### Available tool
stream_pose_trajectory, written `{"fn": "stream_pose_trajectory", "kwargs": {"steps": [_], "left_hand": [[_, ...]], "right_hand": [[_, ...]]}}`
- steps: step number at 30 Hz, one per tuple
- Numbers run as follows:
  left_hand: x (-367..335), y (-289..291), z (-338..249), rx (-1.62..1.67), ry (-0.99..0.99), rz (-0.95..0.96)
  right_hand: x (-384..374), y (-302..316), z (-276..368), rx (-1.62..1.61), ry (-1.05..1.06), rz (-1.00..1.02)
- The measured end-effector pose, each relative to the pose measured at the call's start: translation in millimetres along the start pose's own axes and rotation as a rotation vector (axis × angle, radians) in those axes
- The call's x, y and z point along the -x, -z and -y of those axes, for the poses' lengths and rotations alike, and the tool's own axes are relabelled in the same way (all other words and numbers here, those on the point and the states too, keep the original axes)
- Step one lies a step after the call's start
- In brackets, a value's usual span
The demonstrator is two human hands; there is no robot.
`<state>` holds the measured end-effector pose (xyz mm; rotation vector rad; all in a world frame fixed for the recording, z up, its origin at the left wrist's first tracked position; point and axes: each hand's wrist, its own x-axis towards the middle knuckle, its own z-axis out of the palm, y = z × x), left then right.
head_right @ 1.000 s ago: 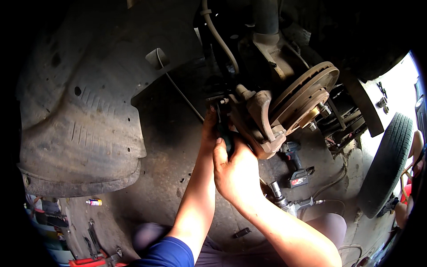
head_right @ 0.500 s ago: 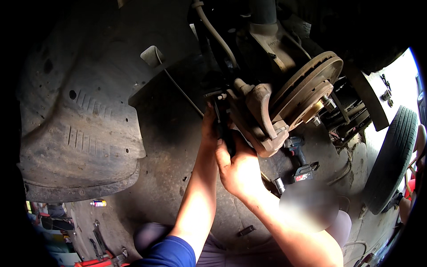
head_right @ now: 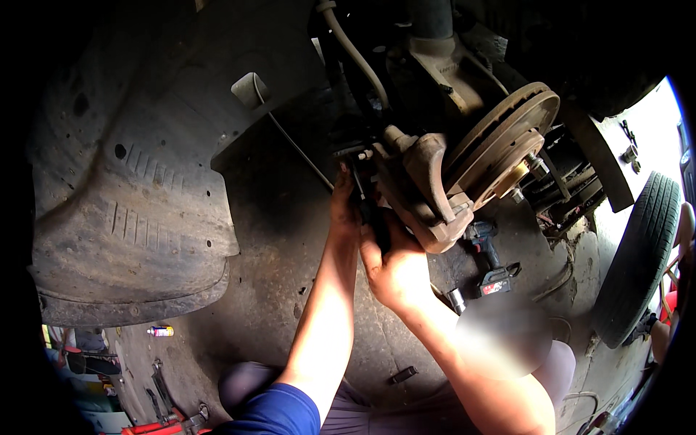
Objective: The person works on a car's front brake assembly, using a screwdriver and an impact wrench to remove and install bolts on the brake caliper. The person walks around the garage to retrieve tools and returns to continue tightening the caliper bolts.
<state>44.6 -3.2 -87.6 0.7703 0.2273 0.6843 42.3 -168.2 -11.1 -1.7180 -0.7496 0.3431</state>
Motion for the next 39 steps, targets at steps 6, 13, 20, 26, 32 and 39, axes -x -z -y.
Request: {"fn": "stream_pose_trajectory", "kwargs": {"steps": [6, 13, 20, 26, 32, 39], "left_hand": [[-2, 5, 4, 0.036, -0.026, 0.018], [-5, 13, 7, 0.107, 0.012, 0.065], [-1, 12, -3, 0.084, 0.015, 0.182], [4, 13, -8, 0.094, 0.070, 0.187], [1, 14, -6, 0.045, -0.005, 0.266], [3, 11, -10, 0.035, 0.079, 0.173]], "right_hand": [[-2, -2, 0, -0.189, -0.175, 0.056], [-4, -5, 16, -0.194, -0.129, -0.007], [2, 10, 21, -0.262, -0.328, 0.117], [2, 4, 25, -0.266, -0.339, 0.106], [8, 0, 25, -0.280, -0.248, 0.034], [6, -2, 27, -0.244, -0.216, -0.015]]}}
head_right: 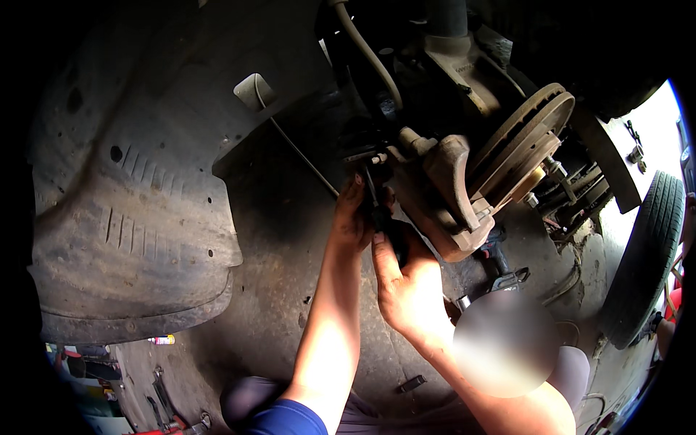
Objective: The person works on a car's front brake assembly, using a screwdriver and an impact wrench to remove and install bolts on the brake caliper. The person walks around the garage to retrieve tools and returns to continue tightening the caliper bolts.
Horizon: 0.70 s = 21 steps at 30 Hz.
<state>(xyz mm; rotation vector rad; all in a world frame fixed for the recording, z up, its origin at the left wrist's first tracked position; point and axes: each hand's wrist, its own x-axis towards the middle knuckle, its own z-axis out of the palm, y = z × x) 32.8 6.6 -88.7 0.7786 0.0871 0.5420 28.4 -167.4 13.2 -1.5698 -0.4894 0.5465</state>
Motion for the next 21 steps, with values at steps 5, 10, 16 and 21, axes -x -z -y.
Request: {"fn": "stream_pose_trajectory", "kwargs": {"steps": [5, 10, 16, 21], "left_hand": [[-2, 10, -6, 0.038, 0.098, 0.052], [0, -31, -10, 0.034, 0.062, -0.223], [0, -23, -10, -0.006, 0.058, -0.242], [-2, -10, -7, -0.064, 0.073, -0.214]], "right_hand": [[-3, -1, 4, 0.106, 0.104, -0.029], [-4, -1, 4, 0.228, 0.242, -0.102], [-3, 0, 6, 0.260, 0.248, -0.101], [-5, 0, 7, 0.263, 0.288, -0.109]]}}
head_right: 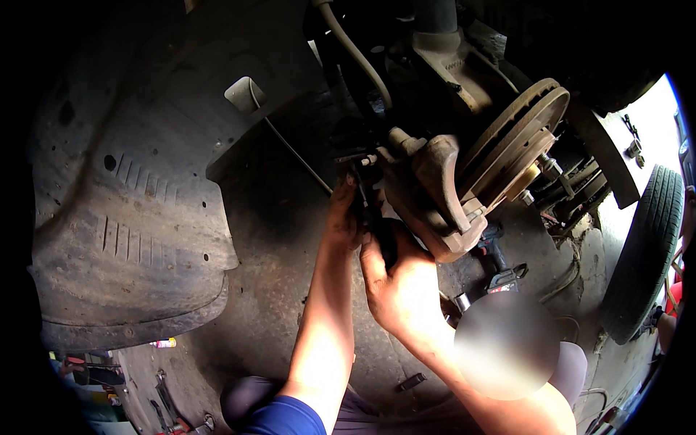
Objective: The person works on a car's front brake assembly, using a screwdriver and an impact wrench to remove and install bolts on the brake caliper. The person walks around the garage to retrieve tools and returns to continue tightening the caliper bolts.
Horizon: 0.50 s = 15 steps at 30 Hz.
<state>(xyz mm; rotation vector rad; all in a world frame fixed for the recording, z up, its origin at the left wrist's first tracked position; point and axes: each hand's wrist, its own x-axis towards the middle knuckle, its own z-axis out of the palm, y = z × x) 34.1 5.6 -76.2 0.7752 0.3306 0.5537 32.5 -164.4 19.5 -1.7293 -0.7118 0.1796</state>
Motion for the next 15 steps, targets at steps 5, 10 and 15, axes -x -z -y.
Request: {"fn": "stream_pose_trajectory", "kwargs": {"steps": [5, 10, 15], "left_hand": [[-2, 4, -4, -0.046, -0.002, 0.055], [-15, 30, 1, -0.086, 0.017, 0.206], [-12, 27, -4, -0.144, 0.035, 0.182]], "right_hand": [[-2, 1, 4, -0.022, -0.065, 0.014], [-3, -2, -5, -0.018, -0.157, 0.066], [-3, -4, -19, -0.099, -0.138, 0.097]]}}
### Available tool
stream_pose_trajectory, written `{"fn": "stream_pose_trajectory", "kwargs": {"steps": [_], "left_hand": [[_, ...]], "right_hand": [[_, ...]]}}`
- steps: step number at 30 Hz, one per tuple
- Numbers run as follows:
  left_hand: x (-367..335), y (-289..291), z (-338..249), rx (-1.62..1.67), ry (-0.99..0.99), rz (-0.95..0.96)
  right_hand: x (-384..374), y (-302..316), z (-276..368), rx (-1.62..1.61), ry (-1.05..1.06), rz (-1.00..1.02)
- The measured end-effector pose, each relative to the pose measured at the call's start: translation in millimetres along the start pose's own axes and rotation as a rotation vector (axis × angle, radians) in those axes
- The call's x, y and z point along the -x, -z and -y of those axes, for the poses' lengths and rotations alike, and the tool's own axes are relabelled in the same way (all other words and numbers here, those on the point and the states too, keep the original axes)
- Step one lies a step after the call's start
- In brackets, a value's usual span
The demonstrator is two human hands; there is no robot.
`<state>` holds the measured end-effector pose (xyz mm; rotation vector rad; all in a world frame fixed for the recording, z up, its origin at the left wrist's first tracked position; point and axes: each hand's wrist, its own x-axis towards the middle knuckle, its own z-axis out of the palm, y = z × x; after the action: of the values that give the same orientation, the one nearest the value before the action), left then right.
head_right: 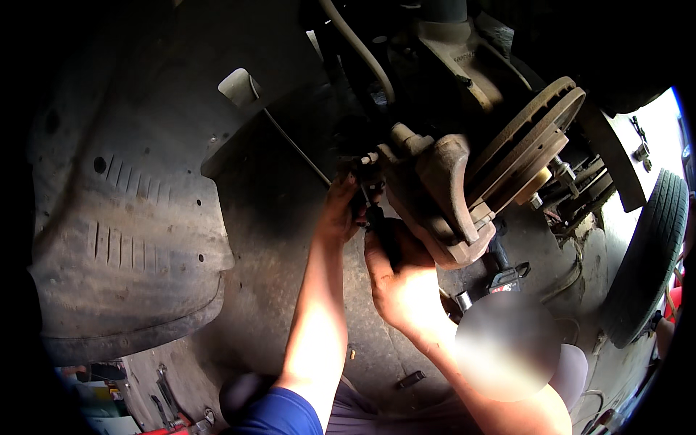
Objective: The person works on a car's front brake assembly, using a screwdriver and an impact wrench to remove and install bolts on the brake caliper. The person walks around the garage to retrieve tools and returns to continue tightening the caliper bolts.
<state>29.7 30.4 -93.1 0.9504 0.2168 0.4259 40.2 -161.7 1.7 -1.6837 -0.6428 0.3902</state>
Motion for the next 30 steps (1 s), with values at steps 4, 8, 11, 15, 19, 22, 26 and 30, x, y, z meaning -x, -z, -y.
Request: {"fn": "stream_pose_trajectory", "kwargs": {"steps": [4, 8, 11, 15, 19, 22, 26, 30], "left_hand": [[-1, 7, -2, -0.033, 0.036, 0.007], [-3, 12, -3, -0.057, 0.086, 0.040], [-2, 12, -9, -0.098, 0.105, 0.029], [-5, 17, -6, -0.114, 0.084, 0.074], [-3, 13, -7, -0.128, 0.078, 0.070], [-3, 13, -9, -0.086, 0.092, 0.086], [-3, 16, -9, -0.049, 0.102, 0.078], [-2, 14, -9, -0.060, 0.092, 0.040]], "right_hand": [[-2, -1, -8, 0.026, 0.026, 0.016], [-5, -2, -11, 0.000, 0.008, 0.024], [-5, -3, -10, 0.020, 0.054, 0.009], [-4, -7, -6, 0.027, 0.067, -0.022], [-5, -3, -1, -0.077, -0.158, 0.067], [-6, -2, -1, -0.099, -0.203, 0.084], [-3, -9, -3, 0.034, 0.001, -0.013], [-4, -5, 0, 0.129, 0.076, -0.026]]}}
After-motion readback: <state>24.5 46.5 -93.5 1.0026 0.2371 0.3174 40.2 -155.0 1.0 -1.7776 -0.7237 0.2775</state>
